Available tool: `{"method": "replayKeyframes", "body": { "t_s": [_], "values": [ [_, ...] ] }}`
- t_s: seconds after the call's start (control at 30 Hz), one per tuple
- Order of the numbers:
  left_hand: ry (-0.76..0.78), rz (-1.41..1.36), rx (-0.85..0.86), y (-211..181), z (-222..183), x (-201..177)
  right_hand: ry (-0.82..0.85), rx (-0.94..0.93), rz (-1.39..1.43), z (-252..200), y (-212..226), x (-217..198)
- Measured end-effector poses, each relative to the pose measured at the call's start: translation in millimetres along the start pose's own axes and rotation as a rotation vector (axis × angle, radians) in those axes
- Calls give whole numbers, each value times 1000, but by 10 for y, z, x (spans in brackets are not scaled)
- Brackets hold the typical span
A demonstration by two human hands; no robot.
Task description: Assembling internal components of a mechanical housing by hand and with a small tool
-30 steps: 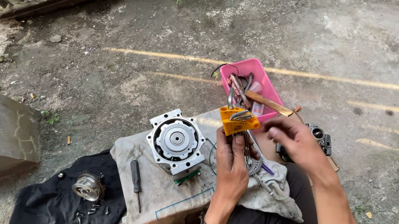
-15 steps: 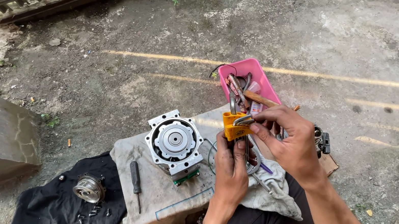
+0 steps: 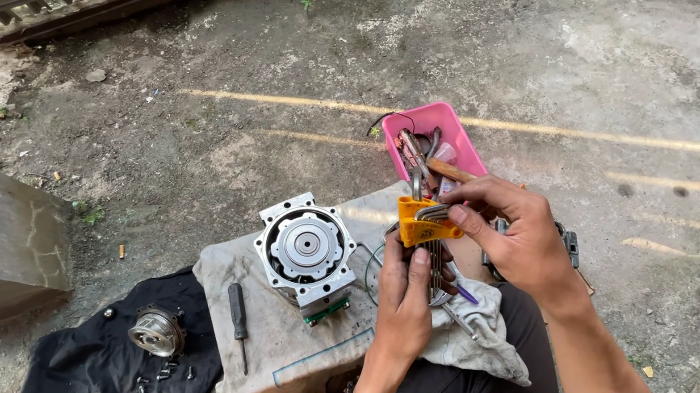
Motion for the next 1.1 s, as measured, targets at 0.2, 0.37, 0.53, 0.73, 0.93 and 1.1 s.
{"method": "replayKeyframes", "body": {
  "t_s": [0.2,0.37,0.53,0.73,0.93,1.1],
  "values": [
    [58,-454,-173,295,-35,28,26,102,172,-31,-130,-46],
    [49,-449,-157,251,-35,25,22,110,76,-33,-81,-69],
    [46,-445,-156,248,-34,32,25,68,-4,-47,-24,-71],
    [32,-441,-127,228,-31,44,18,113,-20,-71,-49,-51],
    [20,-317,-78,118,-29,55,-77,17,-168,-102,211,-19],
    [-27,-152,-45,46,-42,60,-207,-133,-370,-164,388,17]
  ]
}}
Point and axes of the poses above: each hand's wrist, its own z-axis towards the middle knuckle, its own x-axis out of the palm, y = z × x, the point moved 5 cm from there along z, towards the middle knuckle, and after that the axes turned 1 degree about -z, right-handed, at the moved point
